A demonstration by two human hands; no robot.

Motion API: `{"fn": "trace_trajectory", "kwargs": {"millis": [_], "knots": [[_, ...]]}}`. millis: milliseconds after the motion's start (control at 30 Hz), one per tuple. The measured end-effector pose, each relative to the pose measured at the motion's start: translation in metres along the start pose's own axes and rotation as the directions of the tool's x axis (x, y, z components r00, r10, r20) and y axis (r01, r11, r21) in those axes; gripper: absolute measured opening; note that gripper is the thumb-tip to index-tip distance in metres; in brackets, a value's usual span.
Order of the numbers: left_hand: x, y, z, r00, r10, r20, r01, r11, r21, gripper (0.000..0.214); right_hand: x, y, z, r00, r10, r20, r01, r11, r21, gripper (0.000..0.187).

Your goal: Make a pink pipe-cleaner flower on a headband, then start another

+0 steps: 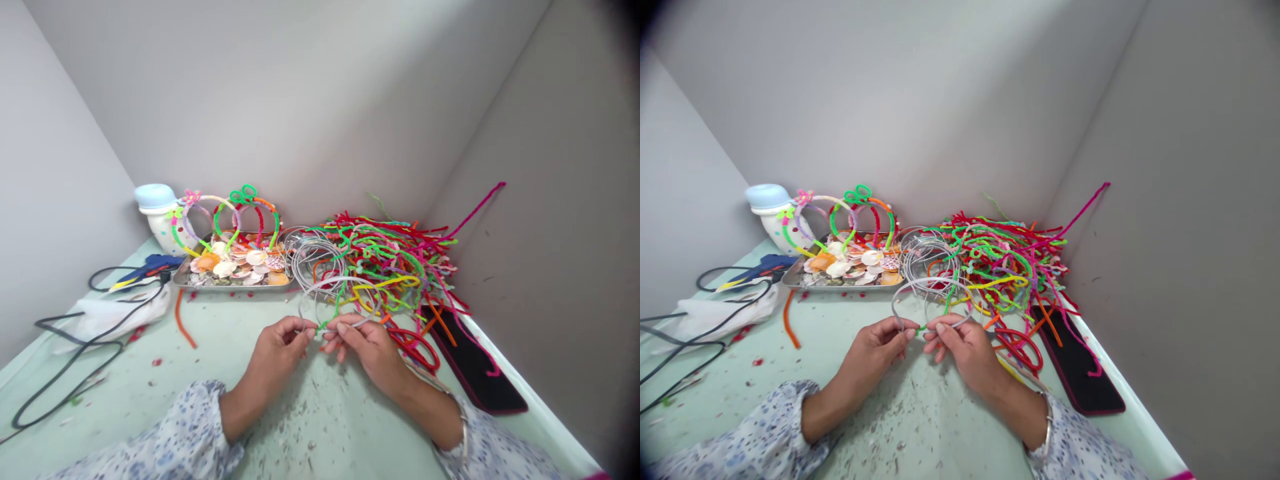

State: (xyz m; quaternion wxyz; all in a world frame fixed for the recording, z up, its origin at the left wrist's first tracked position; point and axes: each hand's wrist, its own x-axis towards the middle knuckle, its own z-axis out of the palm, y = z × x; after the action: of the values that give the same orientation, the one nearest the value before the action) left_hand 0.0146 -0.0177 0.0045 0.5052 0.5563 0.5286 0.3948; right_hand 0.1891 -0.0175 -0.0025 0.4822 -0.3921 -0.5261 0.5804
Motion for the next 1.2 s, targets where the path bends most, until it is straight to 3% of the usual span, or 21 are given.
{"fn": "trace_trajectory", "kwargs": {"millis": [533, 733, 1200], "knots": [[-0.0028, -0.0017, 0.0001, 0.992, 0.106, 0.062, -0.111, 0.990, 0.083, 0.020, -0.0014, 0.0005, 0.0002, 1.000, 0.017, -0.018, -0.017, 1.000, -0.012, 0.028], [-0.0062, 0.0002, 0.0009, 0.989, 0.135, 0.064, -0.142, 0.982, 0.121, 0.020, -0.0012, 0.0031, 0.0010, 0.999, -0.033, -0.036, 0.034, 0.999, 0.012, 0.028], [-0.0075, -0.0025, 0.0025, 0.991, 0.118, 0.066, -0.123, 0.989, 0.076, 0.020, -0.0012, 0.0010, 0.0036, 0.997, -0.047, -0.067, 0.044, 0.998, -0.038, 0.028]]}}
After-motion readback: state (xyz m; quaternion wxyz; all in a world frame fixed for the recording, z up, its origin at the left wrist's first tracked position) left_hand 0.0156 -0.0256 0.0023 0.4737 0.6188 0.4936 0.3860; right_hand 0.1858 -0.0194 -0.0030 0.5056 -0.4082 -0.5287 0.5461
